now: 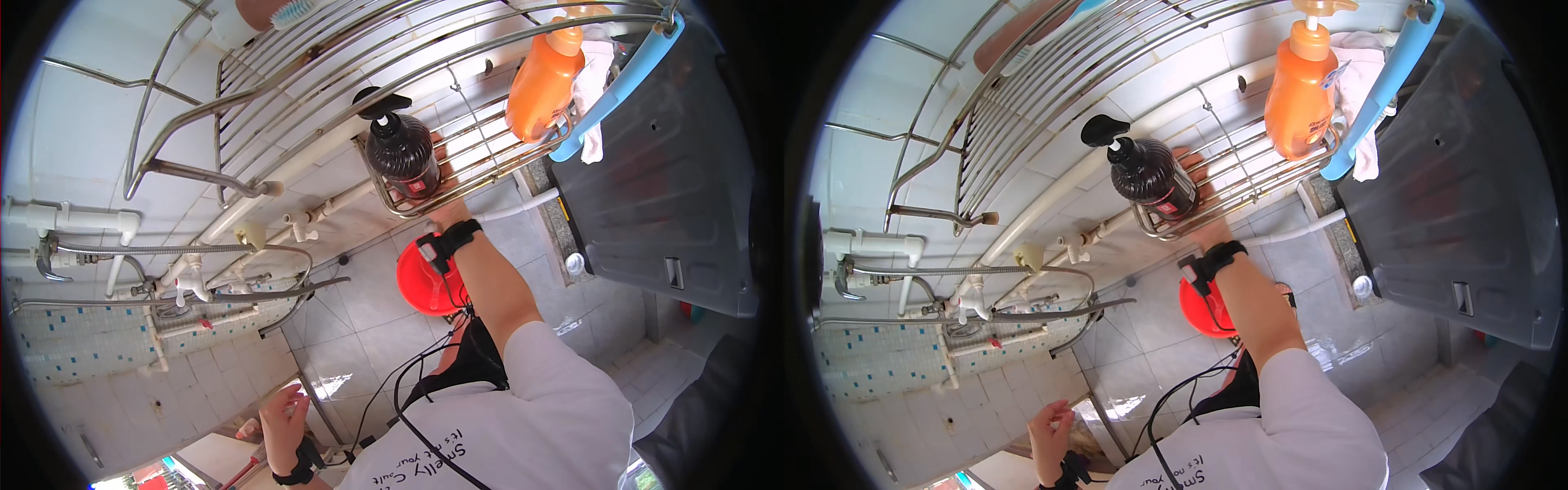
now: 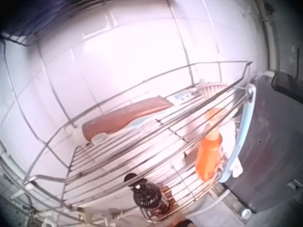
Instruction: The user is cleaning surfaces in a bathroom using a damp cloth and water.
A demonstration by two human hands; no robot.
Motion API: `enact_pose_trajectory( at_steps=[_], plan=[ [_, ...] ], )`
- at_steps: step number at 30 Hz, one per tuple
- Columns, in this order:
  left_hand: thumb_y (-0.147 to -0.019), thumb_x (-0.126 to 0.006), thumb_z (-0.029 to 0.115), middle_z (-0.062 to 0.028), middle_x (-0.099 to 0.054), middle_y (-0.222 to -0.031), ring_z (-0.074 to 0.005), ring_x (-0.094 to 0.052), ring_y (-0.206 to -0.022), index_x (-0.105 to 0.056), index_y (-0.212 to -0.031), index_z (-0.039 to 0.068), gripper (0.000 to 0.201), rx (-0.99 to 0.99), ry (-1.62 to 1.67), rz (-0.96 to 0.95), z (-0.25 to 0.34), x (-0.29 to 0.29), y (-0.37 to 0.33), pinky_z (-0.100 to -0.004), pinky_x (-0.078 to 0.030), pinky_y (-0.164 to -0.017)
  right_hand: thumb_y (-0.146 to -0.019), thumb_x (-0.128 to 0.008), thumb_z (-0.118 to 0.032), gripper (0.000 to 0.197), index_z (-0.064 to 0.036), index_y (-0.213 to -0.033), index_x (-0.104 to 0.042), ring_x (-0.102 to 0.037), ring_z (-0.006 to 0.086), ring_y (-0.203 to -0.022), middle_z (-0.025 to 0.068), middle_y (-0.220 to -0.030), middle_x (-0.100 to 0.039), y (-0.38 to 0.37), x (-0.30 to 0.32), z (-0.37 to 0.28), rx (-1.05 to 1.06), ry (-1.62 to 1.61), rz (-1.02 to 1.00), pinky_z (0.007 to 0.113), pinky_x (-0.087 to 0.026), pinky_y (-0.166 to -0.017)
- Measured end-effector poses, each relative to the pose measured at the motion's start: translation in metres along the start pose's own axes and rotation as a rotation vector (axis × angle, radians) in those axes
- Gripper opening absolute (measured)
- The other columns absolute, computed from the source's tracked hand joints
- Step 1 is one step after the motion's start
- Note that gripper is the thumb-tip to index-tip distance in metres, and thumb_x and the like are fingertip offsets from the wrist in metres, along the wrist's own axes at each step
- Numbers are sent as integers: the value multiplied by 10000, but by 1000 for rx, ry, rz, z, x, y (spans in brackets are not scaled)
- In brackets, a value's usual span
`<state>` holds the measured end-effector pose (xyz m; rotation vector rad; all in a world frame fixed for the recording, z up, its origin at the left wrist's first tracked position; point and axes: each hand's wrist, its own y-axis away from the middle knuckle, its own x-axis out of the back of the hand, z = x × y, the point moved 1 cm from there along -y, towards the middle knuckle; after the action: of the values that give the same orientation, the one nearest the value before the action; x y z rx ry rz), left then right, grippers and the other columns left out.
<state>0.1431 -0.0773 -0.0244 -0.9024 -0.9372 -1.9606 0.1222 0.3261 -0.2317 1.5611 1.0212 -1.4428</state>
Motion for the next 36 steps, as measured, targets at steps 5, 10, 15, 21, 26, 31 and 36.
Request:
enact_pose_trajectory(
  at_steps=[5,10,15,21,26,31,36],
  plan=[
    [-752,-657,68,-144,-654,-764,-196,-632,-684,-634,-964,-31,235,49,-27,0,7,-2,4,-277,-486,-627,-880,-494,-267,307,1,-1014,-557,-615,291,-800,169,-900,-616,-12,5,32,-31,168,-82,397,-522,-661],
    [-755,-660,77,-130,-657,-767,-186,-629,-694,-633,-973,-26,243,62,-1,-13,8,-2,0,-279,-482,-614,-891,-462,-319,367,20,-1000,-552,-595,299,-709,187,-911,-612,3,30,22,-125,229,-152,391,-490,-556],
    [-757,-660,84,-116,-659,-764,-169,-627,-701,-635,-971,-21,240,73,22,-8,18,-3,-3,-276,-459,-578,-885,-436,-347,339,-106,-1116,-493,-600,294,-802,68,-1034,-590,49,-22,-29,21,388,47,417,-517,-613],
    [-761,-662,109,-105,-658,-756,-164,-626,-693,-640,-965,-13,238,20,9,-23,31,-5,-14,-266,-439,-550,-870,-467,-333,279,-133,-1061,-505,-605,291,-814,15,-919,-560,59,-5,-93,-64,210,-96,410,-510,-602],
    [-761,-665,112,-121,-658,-782,-177,-628,-697,-639,-974,-1,242,-74,-2,-65,60,-14,-30,-269,-438,-546,-885,-375,-361,274,-123,-919,-506,-472,234,-486,59,-717,-525,76,39,-137,124,156,211,318,-342,-389],
    [-763,-659,90,-134,-655,-796,-203,-634,-731,-634,-977,-5,235,-287,32,-72,98,-18,-52,-287,-461,-581,-867,-409,-332,309,-57,-963,-512,-546,240,-592,112,-742,-562,142,49,-149,-131,228,296,349,-441,-467],
    [-757,-622,10,-151,-640,-845,-297,-615,-767,-624,-979,-10,223,-764,73,-45,158,-13,-75,-318,-471,-672,-880,-425,-350,334,-45,-991,-507,-531,203,-680,60,-797,-547,182,-147,-147,-179,508,209,314,-454,-577]
  ],
)
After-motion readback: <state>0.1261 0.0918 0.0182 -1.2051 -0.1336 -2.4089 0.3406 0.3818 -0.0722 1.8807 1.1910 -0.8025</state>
